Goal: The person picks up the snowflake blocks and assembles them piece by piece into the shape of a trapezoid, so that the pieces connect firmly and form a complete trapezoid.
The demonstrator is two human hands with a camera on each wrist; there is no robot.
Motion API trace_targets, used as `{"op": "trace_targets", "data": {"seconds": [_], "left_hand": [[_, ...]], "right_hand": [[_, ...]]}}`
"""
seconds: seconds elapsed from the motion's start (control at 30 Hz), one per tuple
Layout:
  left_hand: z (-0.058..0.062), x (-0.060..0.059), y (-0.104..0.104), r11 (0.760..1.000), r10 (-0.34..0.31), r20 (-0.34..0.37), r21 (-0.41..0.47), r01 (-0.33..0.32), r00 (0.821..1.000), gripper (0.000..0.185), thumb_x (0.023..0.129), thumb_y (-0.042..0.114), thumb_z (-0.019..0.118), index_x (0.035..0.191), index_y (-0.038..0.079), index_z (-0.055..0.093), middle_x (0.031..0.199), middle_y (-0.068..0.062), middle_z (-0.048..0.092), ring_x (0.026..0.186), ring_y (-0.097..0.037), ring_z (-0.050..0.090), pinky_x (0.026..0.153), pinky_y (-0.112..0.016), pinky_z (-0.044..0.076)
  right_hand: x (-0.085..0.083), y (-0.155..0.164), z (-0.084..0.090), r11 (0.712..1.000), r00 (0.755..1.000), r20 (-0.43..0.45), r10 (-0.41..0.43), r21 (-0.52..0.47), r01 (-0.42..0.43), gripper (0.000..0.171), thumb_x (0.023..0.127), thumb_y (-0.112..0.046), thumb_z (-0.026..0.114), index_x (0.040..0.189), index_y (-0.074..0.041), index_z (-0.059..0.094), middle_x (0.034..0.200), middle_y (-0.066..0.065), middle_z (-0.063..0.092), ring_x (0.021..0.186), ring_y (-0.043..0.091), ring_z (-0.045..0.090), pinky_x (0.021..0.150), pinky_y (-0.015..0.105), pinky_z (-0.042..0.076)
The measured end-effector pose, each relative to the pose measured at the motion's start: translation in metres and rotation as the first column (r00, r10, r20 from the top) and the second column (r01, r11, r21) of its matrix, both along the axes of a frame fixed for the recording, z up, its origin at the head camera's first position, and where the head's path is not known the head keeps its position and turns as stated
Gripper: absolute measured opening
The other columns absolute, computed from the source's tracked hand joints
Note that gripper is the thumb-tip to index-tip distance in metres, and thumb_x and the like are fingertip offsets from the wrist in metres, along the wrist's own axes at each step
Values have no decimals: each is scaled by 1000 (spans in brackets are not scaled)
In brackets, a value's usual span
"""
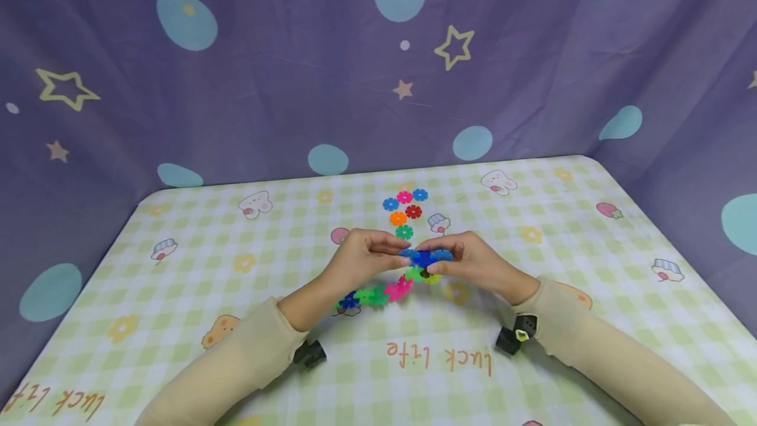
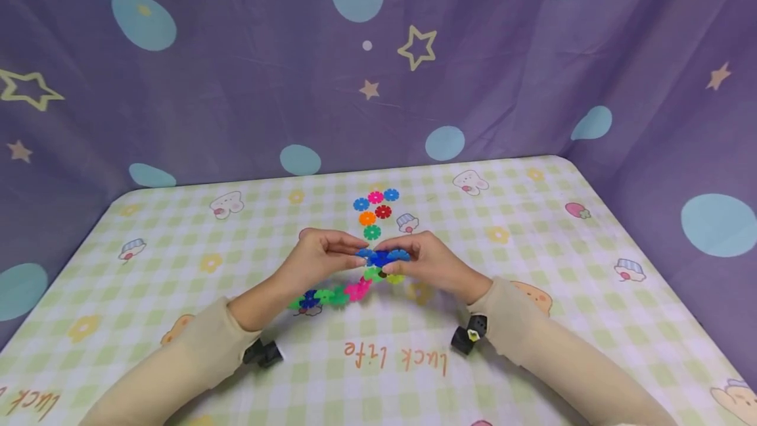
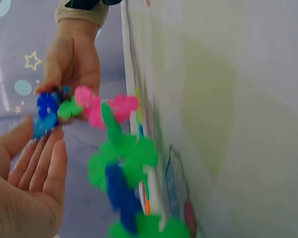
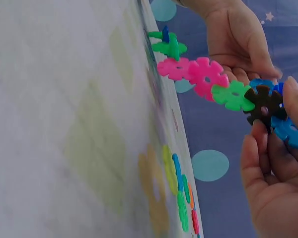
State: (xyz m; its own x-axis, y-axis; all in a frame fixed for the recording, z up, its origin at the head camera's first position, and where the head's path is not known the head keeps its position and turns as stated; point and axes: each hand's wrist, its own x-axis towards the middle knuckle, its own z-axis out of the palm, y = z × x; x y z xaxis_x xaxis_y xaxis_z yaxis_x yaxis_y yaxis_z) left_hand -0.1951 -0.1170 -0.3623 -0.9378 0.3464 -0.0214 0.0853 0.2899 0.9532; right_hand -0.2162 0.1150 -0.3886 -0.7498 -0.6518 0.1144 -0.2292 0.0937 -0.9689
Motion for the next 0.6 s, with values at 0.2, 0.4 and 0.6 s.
{"op": "trace_targets", "data": {"seconds": [0.2, 0.4, 0.6], "left_hand": [[5, -7, -17, 994, -89, 54, 62, 86, 995, 32, 86, 17, 70, 113, 0, 67, 103, -9, 71, 95, -24, 67, 83, -35, 54], [1, -22, -26, 975, -181, 78, 145, 168, 980, 31, 88, 5, 65, 115, -9, 61, 109, -19, 67, 101, -31, 65, 86, -36, 53], [-12, -36, -22, 973, -228, 145, 72, 220, 963, 31, 85, 5, 69, 115, -4, 65, 112, -14, 67, 105, -25, 64, 88, -30, 51]], "right_hand": [[-4, 11, -2, 999, 999, -4, 48, -7, -48, 33, 87, -9, 67, 116, 6, 62, 105, 14, 70, 91, 14, 67, 80, 22, 51], [-5, 25, -3, 996, 996, 19, 89, -7, -88, 36, 86, -8, 69, 117, 9, 61, 111, 9, 68, 98, 11, 65, 86, 23, 50], [-6, 36, -3, 990, 990, 9, 141, -2, -141, 36, 85, -5, 69, 115, 11, 61, 109, -1, 69, 94, 6, 62, 76, 20, 50]]}}
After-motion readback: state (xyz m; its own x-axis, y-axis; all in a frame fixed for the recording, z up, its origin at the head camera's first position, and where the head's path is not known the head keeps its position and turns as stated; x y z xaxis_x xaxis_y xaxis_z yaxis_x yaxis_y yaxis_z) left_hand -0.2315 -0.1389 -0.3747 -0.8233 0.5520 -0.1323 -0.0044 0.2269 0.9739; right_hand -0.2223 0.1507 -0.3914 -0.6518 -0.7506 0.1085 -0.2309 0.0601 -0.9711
